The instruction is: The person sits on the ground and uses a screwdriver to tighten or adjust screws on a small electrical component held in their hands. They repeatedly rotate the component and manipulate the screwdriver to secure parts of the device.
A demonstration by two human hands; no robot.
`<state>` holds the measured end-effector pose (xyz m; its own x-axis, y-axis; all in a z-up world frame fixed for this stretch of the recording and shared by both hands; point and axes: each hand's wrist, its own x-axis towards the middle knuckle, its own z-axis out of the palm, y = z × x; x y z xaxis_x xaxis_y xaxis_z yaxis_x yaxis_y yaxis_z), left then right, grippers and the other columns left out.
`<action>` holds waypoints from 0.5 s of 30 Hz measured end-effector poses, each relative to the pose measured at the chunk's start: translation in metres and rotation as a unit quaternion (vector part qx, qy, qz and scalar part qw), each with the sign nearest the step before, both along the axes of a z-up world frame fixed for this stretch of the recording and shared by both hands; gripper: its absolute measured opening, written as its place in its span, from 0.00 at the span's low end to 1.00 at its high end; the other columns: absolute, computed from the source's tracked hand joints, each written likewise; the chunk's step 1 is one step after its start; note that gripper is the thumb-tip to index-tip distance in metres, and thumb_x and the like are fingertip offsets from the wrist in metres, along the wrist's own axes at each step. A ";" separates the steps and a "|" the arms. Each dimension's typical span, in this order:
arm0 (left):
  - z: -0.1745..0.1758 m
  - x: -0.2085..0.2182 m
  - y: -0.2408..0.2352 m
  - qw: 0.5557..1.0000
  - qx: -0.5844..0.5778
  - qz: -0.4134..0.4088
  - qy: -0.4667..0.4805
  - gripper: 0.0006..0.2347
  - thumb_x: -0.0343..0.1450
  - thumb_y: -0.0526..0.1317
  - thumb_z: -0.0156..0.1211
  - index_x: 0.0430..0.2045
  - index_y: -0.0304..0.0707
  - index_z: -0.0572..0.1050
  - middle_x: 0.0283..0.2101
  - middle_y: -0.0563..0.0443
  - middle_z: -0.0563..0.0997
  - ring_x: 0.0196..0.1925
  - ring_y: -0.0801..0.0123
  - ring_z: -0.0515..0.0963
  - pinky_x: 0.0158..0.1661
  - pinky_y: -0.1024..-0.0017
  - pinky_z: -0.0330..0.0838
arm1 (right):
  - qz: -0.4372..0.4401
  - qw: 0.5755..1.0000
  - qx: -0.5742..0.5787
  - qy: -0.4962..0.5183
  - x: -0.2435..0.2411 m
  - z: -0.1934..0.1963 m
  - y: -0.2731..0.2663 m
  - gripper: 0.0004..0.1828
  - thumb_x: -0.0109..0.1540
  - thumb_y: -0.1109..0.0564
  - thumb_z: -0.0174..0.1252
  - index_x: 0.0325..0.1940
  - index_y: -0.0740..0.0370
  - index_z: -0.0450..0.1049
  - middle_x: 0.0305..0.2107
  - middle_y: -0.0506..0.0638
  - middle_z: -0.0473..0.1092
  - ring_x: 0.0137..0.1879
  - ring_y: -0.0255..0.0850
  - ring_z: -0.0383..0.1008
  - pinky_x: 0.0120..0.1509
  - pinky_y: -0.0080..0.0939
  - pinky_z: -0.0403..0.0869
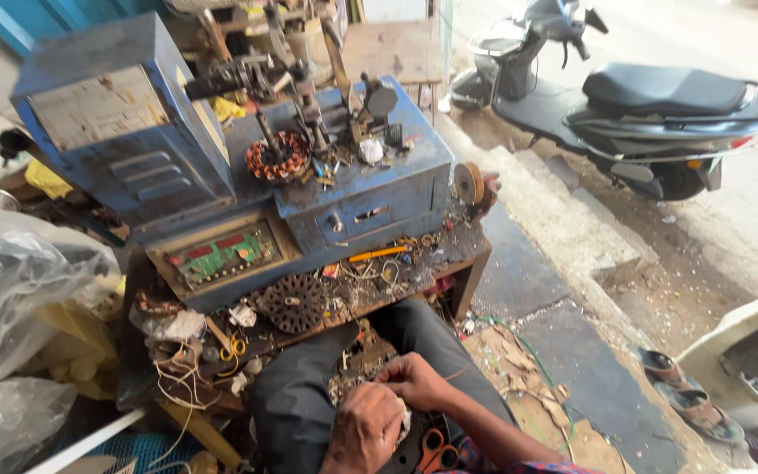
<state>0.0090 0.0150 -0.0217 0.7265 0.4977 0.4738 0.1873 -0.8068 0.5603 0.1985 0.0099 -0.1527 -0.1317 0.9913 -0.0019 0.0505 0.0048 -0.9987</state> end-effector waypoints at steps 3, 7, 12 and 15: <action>-0.013 -0.002 -0.002 1.000 -0.009 -0.002 0.016 0.05 0.61 0.30 0.68 0.26 0.32 0.80 0.34 0.44 0.80 0.44 0.48 0.80 0.48 0.56 0.73 | -0.001 1.000 -0.010 0.004 0.000 0.002 -0.003 0.05 0.62 0.63 0.65 0.38 0.70 0.81 0.28 0.45 0.79 0.35 0.26 0.74 0.41 0.31 0.76; -0.022 -0.001 -0.006 0.998 -0.037 0.027 0.044 0.07 0.60 0.31 0.70 0.29 0.31 0.82 0.38 0.42 0.81 0.46 0.50 0.80 0.49 0.55 0.72 | 0.007 0.998 -0.026 0.048 0.003 0.007 -0.001 0.05 0.63 0.63 0.64 0.39 0.70 0.81 0.28 0.44 0.78 0.35 0.25 0.74 0.40 0.30 0.75; -0.022 -0.001 -0.010 0.996 -0.017 0.052 0.067 0.05 0.65 0.32 0.70 0.31 0.31 0.82 0.40 0.42 0.80 0.48 0.50 0.80 0.55 0.52 0.70 | 0.006 0.997 -0.032 0.066 0.000 0.007 -0.005 0.04 0.63 0.64 0.63 0.38 0.70 0.80 0.29 0.44 0.78 0.35 0.26 0.75 0.40 0.30 0.75; -0.022 -0.004 -0.008 0.998 -0.001 0.022 0.057 0.05 0.65 0.32 0.70 0.31 0.32 0.82 0.41 0.41 0.81 0.49 0.50 0.80 0.59 0.50 0.68 | 0.002 0.998 -0.035 0.057 -0.001 0.009 -0.006 0.04 0.63 0.64 0.64 0.38 0.69 0.81 0.28 0.43 0.77 0.35 0.26 0.74 0.39 0.30 0.74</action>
